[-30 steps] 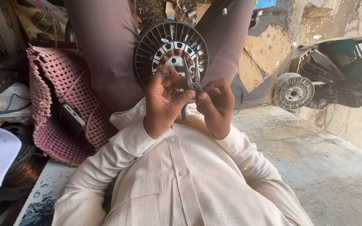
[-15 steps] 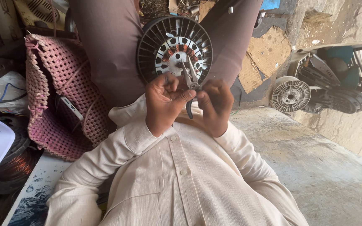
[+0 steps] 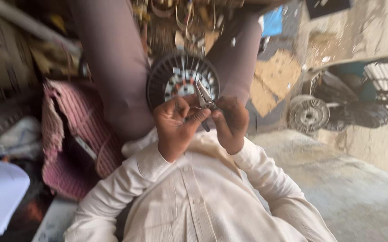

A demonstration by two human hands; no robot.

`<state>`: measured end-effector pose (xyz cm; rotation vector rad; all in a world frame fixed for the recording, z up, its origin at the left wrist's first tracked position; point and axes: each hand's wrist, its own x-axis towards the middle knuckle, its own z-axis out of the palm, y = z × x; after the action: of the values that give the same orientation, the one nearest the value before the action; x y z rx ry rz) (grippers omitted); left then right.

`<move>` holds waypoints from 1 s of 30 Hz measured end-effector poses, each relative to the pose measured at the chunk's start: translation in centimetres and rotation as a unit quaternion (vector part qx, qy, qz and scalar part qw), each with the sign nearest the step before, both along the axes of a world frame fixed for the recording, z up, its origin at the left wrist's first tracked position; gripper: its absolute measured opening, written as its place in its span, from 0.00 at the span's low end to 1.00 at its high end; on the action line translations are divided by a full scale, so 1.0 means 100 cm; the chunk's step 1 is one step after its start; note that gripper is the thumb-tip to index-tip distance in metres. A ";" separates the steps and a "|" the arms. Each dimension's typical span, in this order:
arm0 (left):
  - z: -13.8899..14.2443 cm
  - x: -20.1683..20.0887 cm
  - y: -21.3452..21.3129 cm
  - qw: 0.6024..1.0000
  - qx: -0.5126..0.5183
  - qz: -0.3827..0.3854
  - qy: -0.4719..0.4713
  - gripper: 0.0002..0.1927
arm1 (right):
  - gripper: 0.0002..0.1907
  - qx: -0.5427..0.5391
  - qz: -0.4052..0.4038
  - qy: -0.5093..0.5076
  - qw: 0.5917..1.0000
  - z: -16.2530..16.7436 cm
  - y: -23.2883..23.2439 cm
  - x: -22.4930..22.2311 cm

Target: The person lies on the floor with a fan motor stator on their lap and works on its copper windings. They use a screwdriver on the motor hub, then use pliers to grip and pull at the winding wires, repeatedly repositioning the stator and reaching to the workbench for tools.

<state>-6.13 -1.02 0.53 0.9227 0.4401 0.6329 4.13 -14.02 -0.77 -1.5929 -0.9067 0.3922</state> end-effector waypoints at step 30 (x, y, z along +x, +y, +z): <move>-0.010 0.250 0.288 0.969 0.229 0.066 0.064 0.19 | 0.18 -0.032 -0.093 -0.388 0.916 0.060 0.319 0.243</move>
<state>18.89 27.80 -0.43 1.3868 0.4820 0.8188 28.41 17.88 5.27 -1.9061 -1.3199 -0.3915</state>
